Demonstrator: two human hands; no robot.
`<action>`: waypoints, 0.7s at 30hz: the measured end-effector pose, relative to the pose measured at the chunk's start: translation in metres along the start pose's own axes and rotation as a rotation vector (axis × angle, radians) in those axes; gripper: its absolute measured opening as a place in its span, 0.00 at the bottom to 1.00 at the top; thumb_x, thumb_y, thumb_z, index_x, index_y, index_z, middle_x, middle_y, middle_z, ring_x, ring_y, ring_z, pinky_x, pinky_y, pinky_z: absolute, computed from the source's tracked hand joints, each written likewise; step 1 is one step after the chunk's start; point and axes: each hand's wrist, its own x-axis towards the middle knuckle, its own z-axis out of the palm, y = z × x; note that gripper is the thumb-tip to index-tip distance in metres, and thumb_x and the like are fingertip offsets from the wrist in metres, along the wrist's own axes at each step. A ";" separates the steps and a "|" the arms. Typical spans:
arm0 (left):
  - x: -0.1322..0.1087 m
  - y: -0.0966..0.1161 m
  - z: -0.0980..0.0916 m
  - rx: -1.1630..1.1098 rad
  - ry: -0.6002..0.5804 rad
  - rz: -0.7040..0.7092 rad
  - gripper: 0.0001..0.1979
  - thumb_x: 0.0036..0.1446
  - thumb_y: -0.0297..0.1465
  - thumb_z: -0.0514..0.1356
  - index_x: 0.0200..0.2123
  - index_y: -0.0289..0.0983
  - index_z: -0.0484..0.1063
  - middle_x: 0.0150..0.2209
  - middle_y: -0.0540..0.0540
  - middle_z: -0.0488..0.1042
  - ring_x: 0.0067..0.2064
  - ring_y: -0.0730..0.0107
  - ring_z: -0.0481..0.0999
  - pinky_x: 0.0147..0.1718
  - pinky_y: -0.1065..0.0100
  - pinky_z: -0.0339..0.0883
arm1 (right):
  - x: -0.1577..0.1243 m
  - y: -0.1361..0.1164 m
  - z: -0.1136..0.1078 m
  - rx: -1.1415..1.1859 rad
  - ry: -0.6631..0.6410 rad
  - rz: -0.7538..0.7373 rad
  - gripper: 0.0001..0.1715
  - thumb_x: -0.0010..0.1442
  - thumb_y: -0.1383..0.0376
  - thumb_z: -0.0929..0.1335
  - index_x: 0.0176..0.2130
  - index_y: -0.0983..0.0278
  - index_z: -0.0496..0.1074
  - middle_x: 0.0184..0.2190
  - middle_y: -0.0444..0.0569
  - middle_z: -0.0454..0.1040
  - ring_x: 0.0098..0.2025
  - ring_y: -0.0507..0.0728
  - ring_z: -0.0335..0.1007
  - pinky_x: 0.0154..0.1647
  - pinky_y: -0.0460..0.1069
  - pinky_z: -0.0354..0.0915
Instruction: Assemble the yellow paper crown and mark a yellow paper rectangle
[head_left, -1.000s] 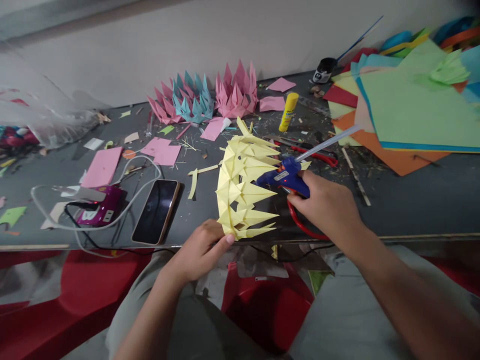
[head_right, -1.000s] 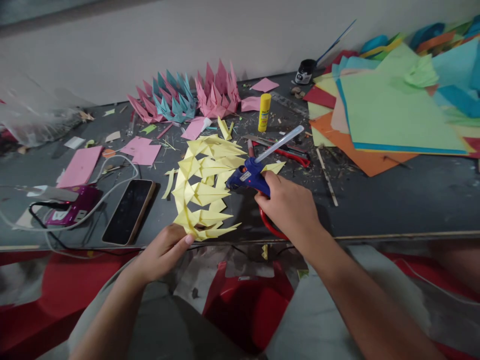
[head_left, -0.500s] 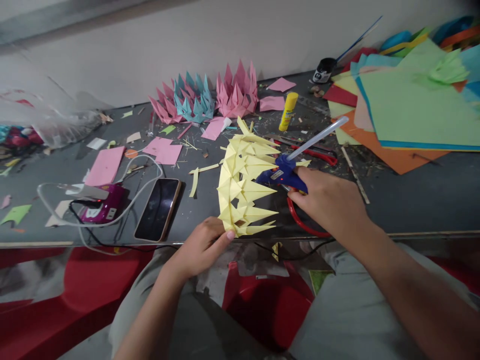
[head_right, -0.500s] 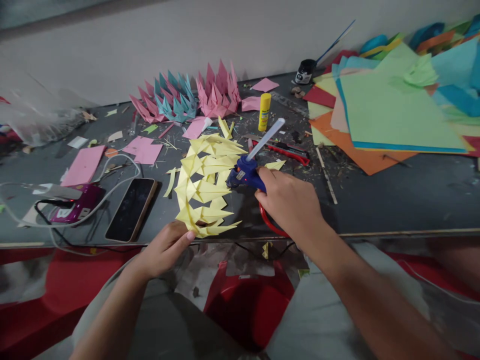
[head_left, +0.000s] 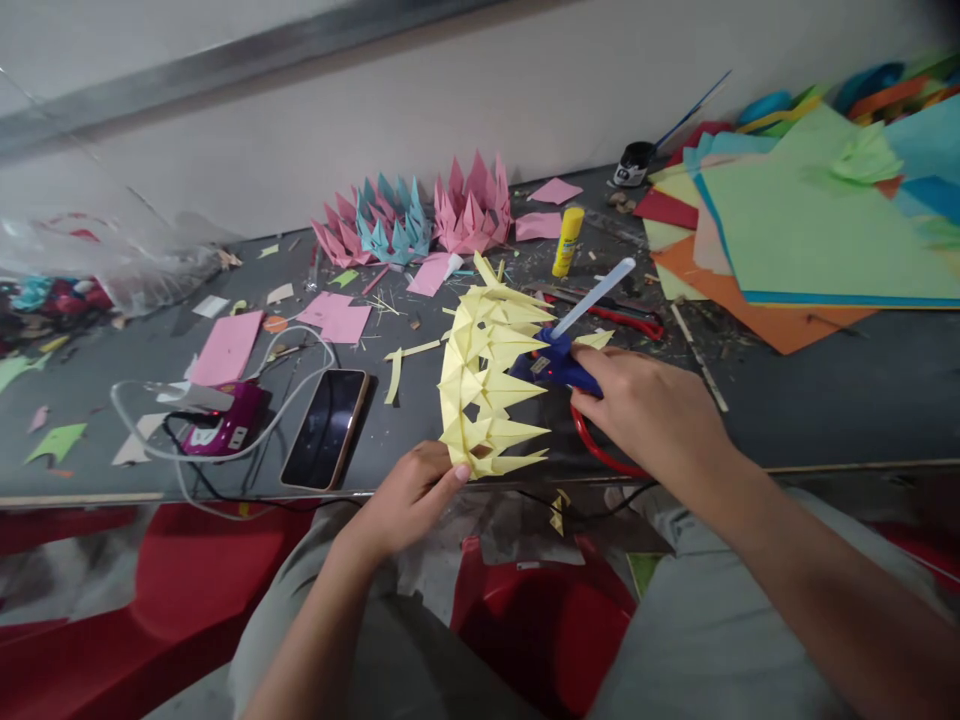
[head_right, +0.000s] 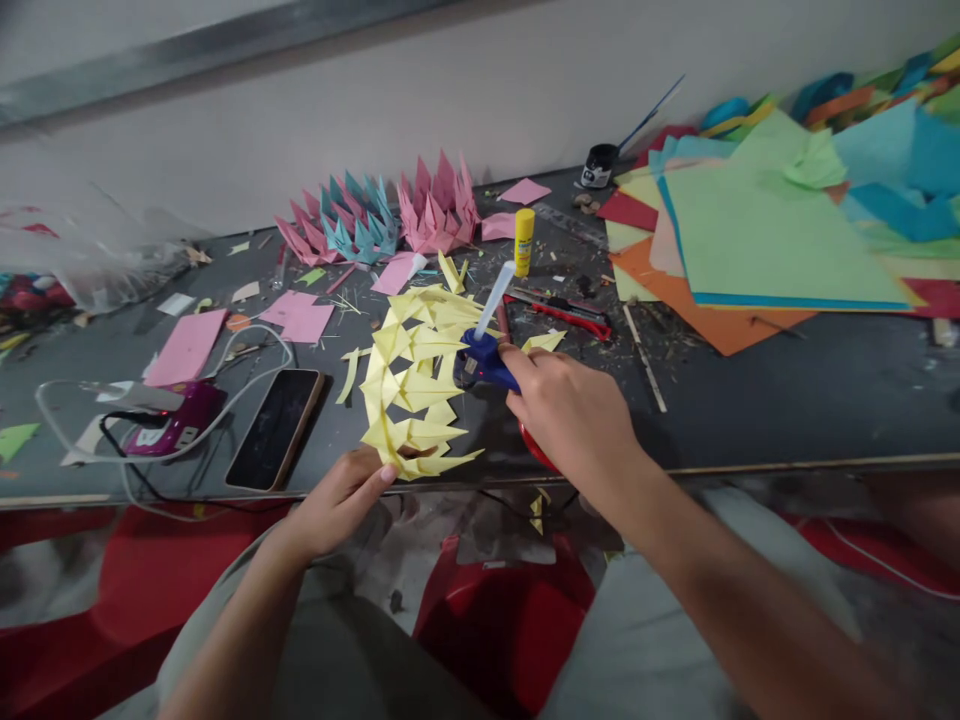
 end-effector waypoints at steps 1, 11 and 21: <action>0.000 0.000 0.000 0.000 -0.001 0.006 0.21 0.64 0.38 0.43 0.19 0.37 0.52 0.21 0.53 0.58 0.25 0.75 0.58 0.30 0.70 0.55 | 0.000 0.001 0.000 0.002 -0.006 0.009 0.17 0.56 0.65 0.65 0.47 0.63 0.69 0.31 0.50 0.76 0.29 0.57 0.71 0.21 0.47 0.51; 0.001 0.001 -0.001 0.002 -0.010 -0.016 0.21 0.64 0.39 0.42 0.19 0.37 0.53 0.20 0.52 0.59 0.25 0.75 0.58 0.30 0.70 0.56 | -0.006 0.033 0.001 0.116 0.029 0.228 0.25 0.50 0.50 0.68 0.43 0.63 0.69 0.26 0.51 0.74 0.28 0.63 0.71 0.24 0.49 0.56; 0.002 0.002 -0.002 0.002 0.006 0.000 0.21 0.64 0.37 0.43 0.20 0.37 0.56 0.22 0.52 0.63 0.26 0.74 0.60 0.32 0.70 0.58 | -0.014 0.110 0.013 0.362 0.130 0.642 0.26 0.58 0.50 0.60 0.45 0.68 0.64 0.36 0.63 0.74 0.34 0.62 0.71 0.32 0.52 0.63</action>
